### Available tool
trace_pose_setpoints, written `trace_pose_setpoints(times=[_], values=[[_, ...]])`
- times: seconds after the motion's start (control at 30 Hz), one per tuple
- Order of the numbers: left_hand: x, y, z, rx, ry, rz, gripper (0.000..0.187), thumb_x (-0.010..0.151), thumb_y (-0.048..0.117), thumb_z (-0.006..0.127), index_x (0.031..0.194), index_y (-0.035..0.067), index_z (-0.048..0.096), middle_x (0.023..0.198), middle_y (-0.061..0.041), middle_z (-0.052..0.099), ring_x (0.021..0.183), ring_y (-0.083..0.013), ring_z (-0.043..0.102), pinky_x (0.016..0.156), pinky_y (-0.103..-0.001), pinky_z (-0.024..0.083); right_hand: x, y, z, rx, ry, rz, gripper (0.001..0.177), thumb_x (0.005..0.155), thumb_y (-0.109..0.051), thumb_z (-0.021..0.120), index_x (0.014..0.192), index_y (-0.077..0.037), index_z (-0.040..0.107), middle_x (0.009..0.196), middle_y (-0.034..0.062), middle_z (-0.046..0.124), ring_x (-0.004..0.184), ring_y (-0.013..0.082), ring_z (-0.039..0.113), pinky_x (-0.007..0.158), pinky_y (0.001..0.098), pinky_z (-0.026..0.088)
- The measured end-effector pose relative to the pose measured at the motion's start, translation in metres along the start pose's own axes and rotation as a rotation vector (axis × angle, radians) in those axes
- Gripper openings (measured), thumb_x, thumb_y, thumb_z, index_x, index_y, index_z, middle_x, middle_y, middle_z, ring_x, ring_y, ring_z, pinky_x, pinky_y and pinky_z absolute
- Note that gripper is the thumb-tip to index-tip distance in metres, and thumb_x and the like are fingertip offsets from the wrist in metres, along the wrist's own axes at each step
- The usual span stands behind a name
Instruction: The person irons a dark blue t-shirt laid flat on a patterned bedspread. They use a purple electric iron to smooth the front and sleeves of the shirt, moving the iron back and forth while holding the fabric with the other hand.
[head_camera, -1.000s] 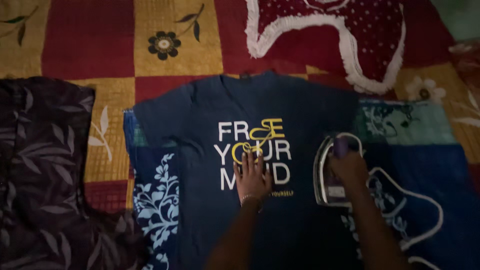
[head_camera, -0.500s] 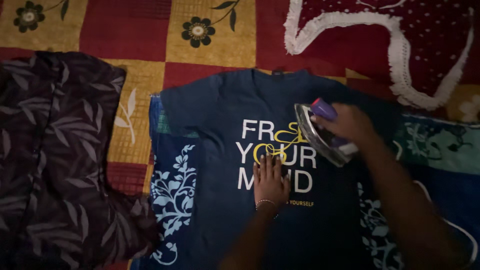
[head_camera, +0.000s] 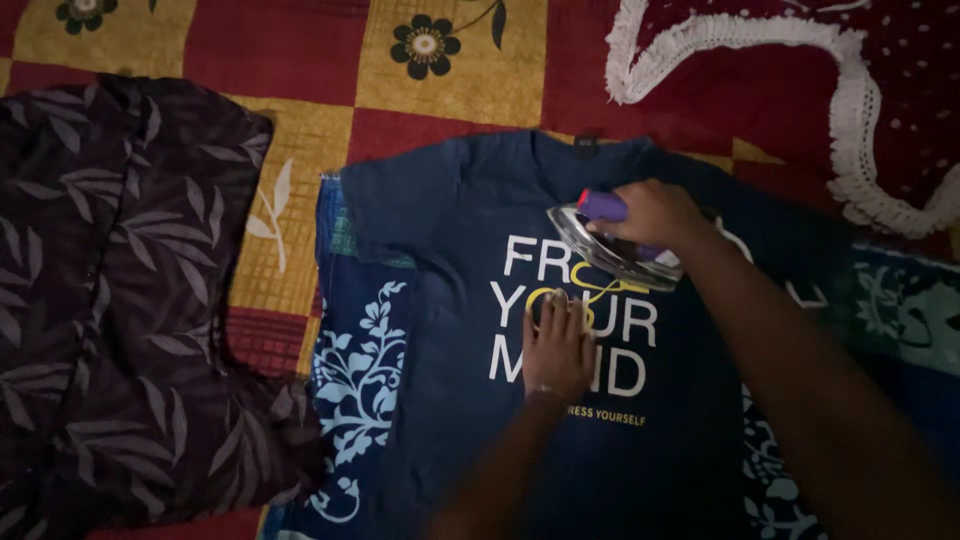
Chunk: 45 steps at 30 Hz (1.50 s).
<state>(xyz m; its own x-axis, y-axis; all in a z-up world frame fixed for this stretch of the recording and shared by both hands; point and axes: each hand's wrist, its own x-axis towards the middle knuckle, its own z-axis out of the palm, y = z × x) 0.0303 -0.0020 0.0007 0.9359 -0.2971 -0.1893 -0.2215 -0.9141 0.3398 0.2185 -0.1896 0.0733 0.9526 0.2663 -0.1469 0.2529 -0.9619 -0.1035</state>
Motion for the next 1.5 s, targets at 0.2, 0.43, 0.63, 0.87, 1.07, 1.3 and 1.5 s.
trace_pose_setpoints(times=[0.2, 0.43, 0.63, 0.87, 1.07, 1.3, 1.5], values=[[0.093, -0.064, -0.037, 0.126, 0.057, 0.031, 0.062, 0.104, 0.04, 0.025, 0.16, 0.015, 0.022, 0.17, -0.005, 0.014, 0.157, -0.0208, 0.011, 0.126, -0.052, 0.004, 0.002, 0.006, -0.004, 0.105, -0.203, 0.266, 0.063, 0.08, -0.071, 0.069, 0.102, -0.012, 0.073, 0.095, 0.0177, 0.078, 0.09, 0.0362, 0.078, 0.084, 0.0492, 0.06], [0.103, -0.083, -0.011, 0.081, 0.335, -0.124, 0.064, 0.1, 0.036, 0.04, 0.158, 0.01, 0.034, 0.169, -0.012, 0.023, 0.157, -0.0285, 0.017, 0.126, -0.053, 0.008, 0.013, -0.008, -0.014, 0.068, -0.183, 0.168, 0.06, 0.08, -0.07, 0.07, 0.102, -0.014, 0.075, 0.099, 0.0169, 0.077, 0.094, 0.0367, 0.076, 0.088, 0.049, 0.058], [0.103, -0.082, -0.011, 0.015, 0.445, -0.212, 0.064, 0.096, 0.033, 0.044, 0.156, 0.009, 0.039, 0.167, -0.017, 0.026, 0.156, -0.0348, 0.017, 0.125, -0.057, 0.007, 0.016, -0.023, -0.029, -0.055, -0.211, 0.014, 0.057, 0.076, -0.066, 0.074, 0.103, -0.016, 0.077, 0.102, 0.0157, 0.076, 0.097, 0.0362, 0.073, 0.088, 0.0494, 0.057], [0.104, -0.085, -0.005, 0.013, 0.481, -0.221, 0.061, 0.1, 0.032, 0.041, 0.155, 0.007, 0.042, 0.167, -0.017, 0.028, 0.156, -0.0342, 0.02, 0.126, -0.058, 0.007, 0.041, -0.051, -0.027, 0.154, -0.055, 0.196, 0.053, 0.077, -0.057, 0.077, 0.109, -0.015, 0.077, 0.106, 0.0177, 0.076, 0.1, 0.0392, 0.074, 0.09, 0.0502, 0.057], [0.103, -0.087, -0.007, -0.026, 0.497, -0.203, 0.061, 0.099, 0.035, 0.042, 0.153, 0.007, 0.043, 0.166, -0.018, 0.029, 0.155, -0.0354, 0.021, 0.124, -0.059, 0.008, 0.027, -0.042, -0.019, -0.013, -0.186, 0.018, 0.06, 0.077, -0.063, 0.079, 0.109, -0.013, 0.076, 0.105, 0.0185, 0.075, 0.1, 0.0383, 0.073, 0.091, 0.0484, 0.056], [0.103, -0.087, -0.003, -0.03, 0.556, -0.178, 0.061, 0.101, 0.039, 0.043, 0.152, 0.006, 0.047, 0.166, -0.019, 0.032, 0.156, -0.0365, 0.022, 0.125, -0.06, 0.008, -0.004, 0.02, -0.02, 0.401, -0.115, 0.612, 0.049, 0.083, -0.053, 0.073, 0.107, -0.01, 0.076, 0.089, 0.0132, 0.079, 0.081, 0.0298, 0.078, 0.077, 0.0478, 0.06], [0.103, -0.086, -0.003, 0.034, 0.57, -0.163, 0.063, 0.101, 0.042, 0.043, 0.152, 0.006, 0.048, 0.165, -0.021, 0.032, 0.155, -0.0379, 0.023, 0.125, -0.06, 0.009, -0.045, 0.06, 0.001, 0.295, -0.134, 0.719, 0.06, 0.089, -0.059, 0.073, 0.102, -0.001, 0.081, 0.09, 0.0211, 0.079, 0.08, 0.0324, 0.078, 0.075, 0.0436, 0.06]])
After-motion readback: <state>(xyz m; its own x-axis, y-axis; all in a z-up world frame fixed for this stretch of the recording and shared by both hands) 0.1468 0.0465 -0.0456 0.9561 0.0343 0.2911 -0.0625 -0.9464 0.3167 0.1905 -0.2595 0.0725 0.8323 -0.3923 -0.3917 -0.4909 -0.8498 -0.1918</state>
